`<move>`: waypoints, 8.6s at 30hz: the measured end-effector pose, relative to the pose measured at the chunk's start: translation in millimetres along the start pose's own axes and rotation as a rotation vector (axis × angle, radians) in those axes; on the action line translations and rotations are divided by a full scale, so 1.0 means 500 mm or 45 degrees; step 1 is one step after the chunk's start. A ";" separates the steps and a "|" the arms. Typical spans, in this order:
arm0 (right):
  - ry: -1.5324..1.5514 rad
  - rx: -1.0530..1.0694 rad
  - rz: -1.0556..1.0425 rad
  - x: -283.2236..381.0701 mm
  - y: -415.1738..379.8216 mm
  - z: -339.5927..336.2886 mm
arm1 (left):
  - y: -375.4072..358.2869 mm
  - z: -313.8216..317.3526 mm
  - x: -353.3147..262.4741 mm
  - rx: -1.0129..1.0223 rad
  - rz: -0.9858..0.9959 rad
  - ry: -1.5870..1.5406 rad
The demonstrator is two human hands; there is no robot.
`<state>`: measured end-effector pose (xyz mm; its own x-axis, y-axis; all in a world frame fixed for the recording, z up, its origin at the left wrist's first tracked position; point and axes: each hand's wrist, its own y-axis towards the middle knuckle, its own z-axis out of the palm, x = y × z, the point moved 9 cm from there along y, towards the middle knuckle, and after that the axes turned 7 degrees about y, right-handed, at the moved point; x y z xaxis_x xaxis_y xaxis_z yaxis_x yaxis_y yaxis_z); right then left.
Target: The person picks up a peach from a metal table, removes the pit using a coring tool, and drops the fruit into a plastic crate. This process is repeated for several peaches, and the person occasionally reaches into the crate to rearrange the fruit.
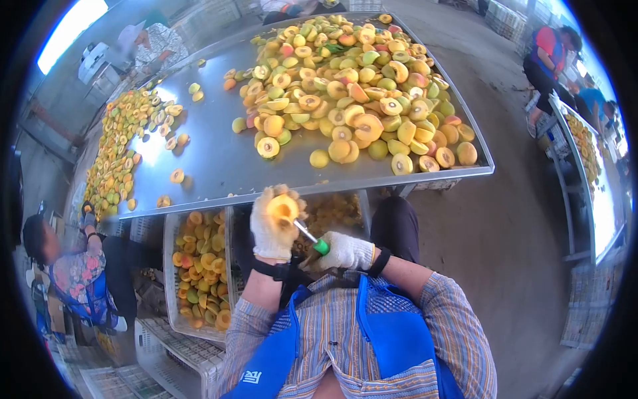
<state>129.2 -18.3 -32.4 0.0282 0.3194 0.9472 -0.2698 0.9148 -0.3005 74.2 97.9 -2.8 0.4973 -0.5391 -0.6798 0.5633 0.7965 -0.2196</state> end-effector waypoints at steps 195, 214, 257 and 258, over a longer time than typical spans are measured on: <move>-1.174 -0.413 0.021 -0.010 -0.002 -0.079 | -0.002 -0.142 -0.019 -0.419 0.085 0.071; -0.904 -0.472 -0.126 -0.104 -0.048 -0.127 | 0.313 0.176 0.166 0.611 0.728 2.847; -1.160 -0.861 -0.134 0.115 -0.145 -0.120 | -0.029 0.065 0.098 -0.005 -0.050 0.408; -1.190 -0.839 -0.115 0.107 -0.141 -0.120 | -0.033 0.067 0.094 -0.019 -0.015 0.423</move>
<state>207.7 -51.1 32.7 -0.7786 0.1894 0.5983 0.2607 0.9648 0.0338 110.2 50.4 -7.6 0.2467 -0.4316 -0.8677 0.5566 0.7961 -0.2377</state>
